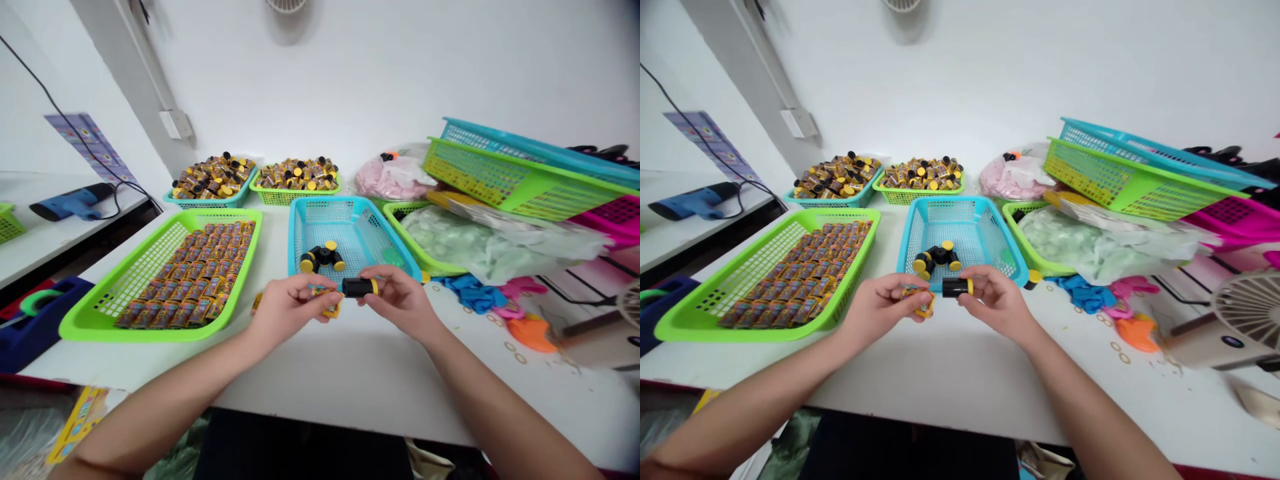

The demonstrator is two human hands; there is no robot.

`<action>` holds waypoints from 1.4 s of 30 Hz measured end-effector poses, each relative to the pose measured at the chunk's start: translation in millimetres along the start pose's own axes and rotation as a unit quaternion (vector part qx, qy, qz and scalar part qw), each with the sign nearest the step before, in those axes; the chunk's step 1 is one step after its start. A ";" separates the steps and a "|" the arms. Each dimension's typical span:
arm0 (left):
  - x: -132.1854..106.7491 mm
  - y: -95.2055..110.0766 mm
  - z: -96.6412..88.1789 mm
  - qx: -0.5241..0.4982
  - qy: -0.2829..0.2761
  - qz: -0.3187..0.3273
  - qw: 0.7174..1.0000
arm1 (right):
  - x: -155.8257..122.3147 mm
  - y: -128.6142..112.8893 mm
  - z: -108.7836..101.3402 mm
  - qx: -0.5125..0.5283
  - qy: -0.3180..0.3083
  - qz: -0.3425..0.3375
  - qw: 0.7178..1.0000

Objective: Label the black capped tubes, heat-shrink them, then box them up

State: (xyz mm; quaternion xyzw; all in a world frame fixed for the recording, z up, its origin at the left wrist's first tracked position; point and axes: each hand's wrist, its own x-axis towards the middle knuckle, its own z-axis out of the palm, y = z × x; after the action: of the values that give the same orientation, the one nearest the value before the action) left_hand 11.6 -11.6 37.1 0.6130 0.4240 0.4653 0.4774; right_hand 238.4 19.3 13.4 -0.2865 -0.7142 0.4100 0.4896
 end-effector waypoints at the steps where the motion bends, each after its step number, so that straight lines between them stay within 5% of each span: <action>1: 3.6 -9.1 2.1 -0.049 0.004 -0.033 0.998 | -1.3 0.0 1.5 0.005 0.008 -0.001 1.000; 6: -1.0 -39.9 5.4 -0.222 0.006 -0.140 0.965 | -14.4 -0.4 23.7 0.008 0.020 -0.053 0.998; 11: -7.2 -46.3 8.5 -0.288 0.003 -0.135 0.948 | -24.7 -2.2 42.6 0.008 0.019 -0.057 0.998; 26: -5.5 -56.2 8.9 -0.264 0.021 -0.111 0.958 | -21.1 3.3 38.2 -0.024 0.019 0.040 0.999; 32: -6.7 -56.3 7.3 -0.264 0.019 -0.098 0.959 | -21.0 -3.4 31.7 0.036 0.024 0.000 0.999; 42: -4.7 -50.1 9.1 -0.357 0.012 -0.118 0.927 | -20.6 -1.4 35.1 0.070 -0.011 0.026 0.997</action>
State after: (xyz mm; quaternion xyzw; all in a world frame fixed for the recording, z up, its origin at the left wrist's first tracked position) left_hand 15.7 -8.7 -13.9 0.3419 0.3046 0.5339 0.7109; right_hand 213.0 -8.8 -1.5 -0.2656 -0.6810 0.4750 0.4901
